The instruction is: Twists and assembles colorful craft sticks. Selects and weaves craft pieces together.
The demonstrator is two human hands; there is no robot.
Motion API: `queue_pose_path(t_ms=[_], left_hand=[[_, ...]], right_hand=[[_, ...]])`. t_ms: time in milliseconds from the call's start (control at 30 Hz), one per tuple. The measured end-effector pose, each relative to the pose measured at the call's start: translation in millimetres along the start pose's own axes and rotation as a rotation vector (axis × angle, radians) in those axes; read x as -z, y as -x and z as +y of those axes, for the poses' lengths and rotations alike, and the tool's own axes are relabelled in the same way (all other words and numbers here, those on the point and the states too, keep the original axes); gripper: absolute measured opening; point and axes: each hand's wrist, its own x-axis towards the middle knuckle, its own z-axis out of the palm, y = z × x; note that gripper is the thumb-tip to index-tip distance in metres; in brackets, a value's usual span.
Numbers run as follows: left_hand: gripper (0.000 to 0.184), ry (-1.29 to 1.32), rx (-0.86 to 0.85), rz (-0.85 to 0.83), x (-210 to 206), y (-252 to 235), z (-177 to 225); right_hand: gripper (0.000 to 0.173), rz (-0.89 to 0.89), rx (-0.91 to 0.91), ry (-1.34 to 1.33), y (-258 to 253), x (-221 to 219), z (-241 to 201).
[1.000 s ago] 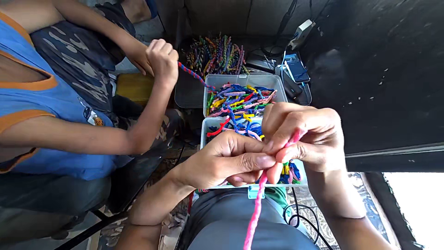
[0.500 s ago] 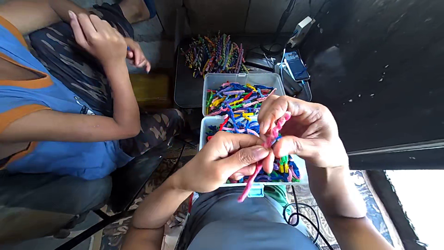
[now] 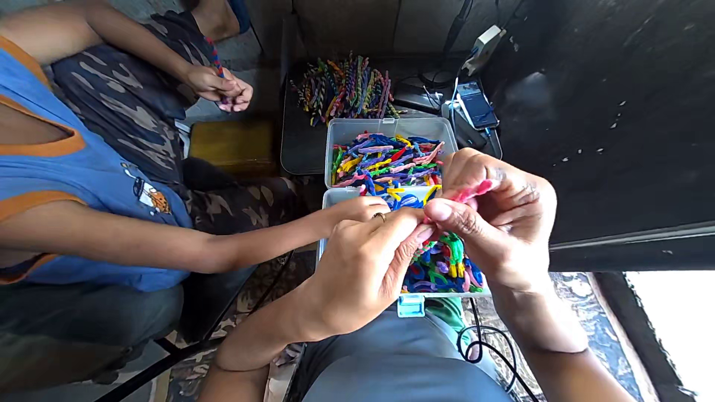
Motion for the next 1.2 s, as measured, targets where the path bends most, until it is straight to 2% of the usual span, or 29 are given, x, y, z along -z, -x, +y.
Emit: queue_pose_path(t_ms=[67,133,233,300,500,567,600,667,733,767,800,833,900,967,1067,1133,1200], left_hand=[[0.027,0.242,0.061,-0.07,5,0,0],[0.026,0.688,0.209,-0.225,12,-2,0],[0.024,1.195,0.395,-0.411,17,-4,-1],[0.022,1.296,0.417,-0.469,16,-3,-1],[0.022,1.261,0.331,-0.547,13,0,-3],[0.023,1.139,0.265,-0.496,13,2,-2],[0.025,0.982,0.203,-0.434,13,3,-1],[0.03,0.468,0.016,-0.243,11,6,3],[0.028,-0.16,-0.18,0.002,0,11,4],[0.025,-0.355,-0.242,0.088,-6,14,3],[0.024,-0.41,-0.269,0.127,-11,16,1],[0.024,-0.34,-0.265,0.109,-11,17,1],[0.028,0.072,-0.153,-0.063,-5,15,5],[0.029,0.562,0.034,-0.261,2,12,5],[0.023,1.098,0.253,-0.531,9,6,-3],[0.024,1.185,0.27,-0.608,8,3,-7],[0.026,1.003,0.186,-0.541,8,2,-8]], right_hand=[[0.013,-0.099,-0.051,-0.123,-3,7,2],[0.013,-0.237,-0.058,-0.236,-6,14,5],[0.012,-0.343,0.051,-0.272,-9,17,5],[0.011,-0.314,0.126,-0.225,-7,14,2],[0.022,-0.182,0.28,0.123,13,5,-18],[0.022,-0.124,0.295,0.266,21,2,-23],[0.021,-0.093,0.307,0.331,24,0,-23],[0.021,-0.032,0.338,0.443,26,-1,-20],[0.019,0.017,0.36,0.513,25,-3,-16],[0.019,0.029,0.355,0.521,25,-4,-15],[0.019,0.043,0.345,0.498,25,-6,-14],[0.02,0.054,0.33,0.456,25,-7,-14],[0.024,-0.006,0.261,0.325,24,-5,-16],[0.024,-0.164,0.171,0.147,22,3,-19],[0.017,-0.337,0.135,-0.093,18,14,-15],[0.013,-0.326,0.151,-0.124,18,16,-14],[0.017,-0.228,0.131,-0.008,22,14,-16]])
